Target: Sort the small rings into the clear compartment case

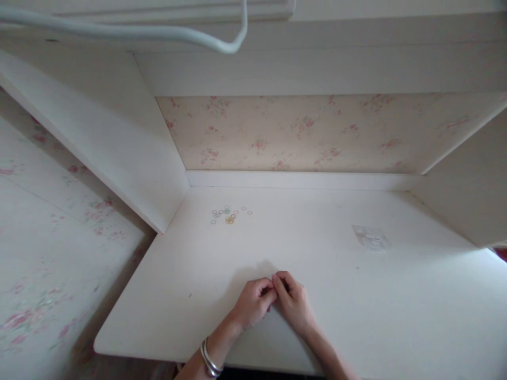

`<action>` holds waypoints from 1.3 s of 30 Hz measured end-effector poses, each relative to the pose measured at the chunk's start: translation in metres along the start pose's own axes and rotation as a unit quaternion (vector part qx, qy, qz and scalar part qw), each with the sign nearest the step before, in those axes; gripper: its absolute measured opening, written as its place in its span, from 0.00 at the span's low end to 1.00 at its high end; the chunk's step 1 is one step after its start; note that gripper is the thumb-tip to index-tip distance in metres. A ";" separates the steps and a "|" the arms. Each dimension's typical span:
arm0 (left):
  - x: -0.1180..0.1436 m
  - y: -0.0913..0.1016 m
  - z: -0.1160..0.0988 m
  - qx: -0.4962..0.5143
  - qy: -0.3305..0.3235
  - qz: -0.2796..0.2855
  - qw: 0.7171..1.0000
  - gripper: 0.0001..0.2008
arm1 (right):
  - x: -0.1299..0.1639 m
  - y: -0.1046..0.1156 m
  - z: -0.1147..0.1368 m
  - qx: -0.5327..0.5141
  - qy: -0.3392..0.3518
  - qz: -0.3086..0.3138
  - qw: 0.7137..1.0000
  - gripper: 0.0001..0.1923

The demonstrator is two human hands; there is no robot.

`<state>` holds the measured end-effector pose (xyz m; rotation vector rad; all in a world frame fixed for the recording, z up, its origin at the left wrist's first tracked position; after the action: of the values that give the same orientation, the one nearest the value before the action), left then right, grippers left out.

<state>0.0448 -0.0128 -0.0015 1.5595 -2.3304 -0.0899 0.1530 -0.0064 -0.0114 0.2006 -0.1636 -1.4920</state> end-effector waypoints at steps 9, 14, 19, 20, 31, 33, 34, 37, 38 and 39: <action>-0.002 -0.003 0.006 0.043 0.024 0.011 0.999 0.14 | -0.001 0.001 -0.004 -0.005 -0.023 0.003 1.000 0.16; -0.014 0.033 0.014 0.077 0.037 -0.032 0.996 0.15 | -0.001 -0.002 -0.003 0.036 -0.003 0.024 0.999 0.17; -0.045 0.153 0.009 -0.189 -0.011 -0.287 0.939 0.15 | -0.006 -0.007 0.000 0.085 0.014 0.041 0.995 0.16; -0.053 0.171 0.008 -0.240 -0.014 -0.309 0.920 0.16 | -0.007 -0.007 0.001 0.089 0.016 0.039 0.995 0.16; -0.130 0.227 0.037 -0.480 0.155 -0.277 0.818 0.44 | -0.009 -0.007 0.006 0.093 0.033 0.027 0.995 0.16; -0.142 0.219 0.035 -0.488 0.142 -0.258 0.822 0.45 | -0.009 -0.007 0.006 0.098 0.037 0.030 0.994 0.16; -0.148 0.214 0.033 -0.491 0.133 -0.248 0.824 0.45 | -0.009 -0.008 0.007 0.102 0.038 0.031 0.994 0.16; -0.167 0.195 0.023 -0.500 0.104 -0.219 0.831 0.43 | -0.009 -0.008 0.007 0.111 0.038 0.032 0.993 0.16; -0.173 0.187 0.020 -0.505 0.090 -0.207 0.833 0.41 | -0.009 -0.008 0.007 0.111 0.038 0.033 0.993 0.16; -0.178 0.178 0.016 -0.511 0.073 -0.195 0.834 0.40 | -0.009 -0.008 0.008 0.110 0.037 0.034 0.993 0.15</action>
<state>-0.0574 0.2174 -0.0169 1.3068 -1.3409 -1.0708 0.1425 0.0016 -0.0056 0.4239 -0.2741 -1.3958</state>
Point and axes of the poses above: each hand's wrist, its own x-axis away from the middle knuckle, its own y-axis out of the back of the hand, z = x × y, the point moved 7 cm from there along -x, towards the middle knuckle, and after that the axes turned 6 degrees about -x, right-handed, at the moved point
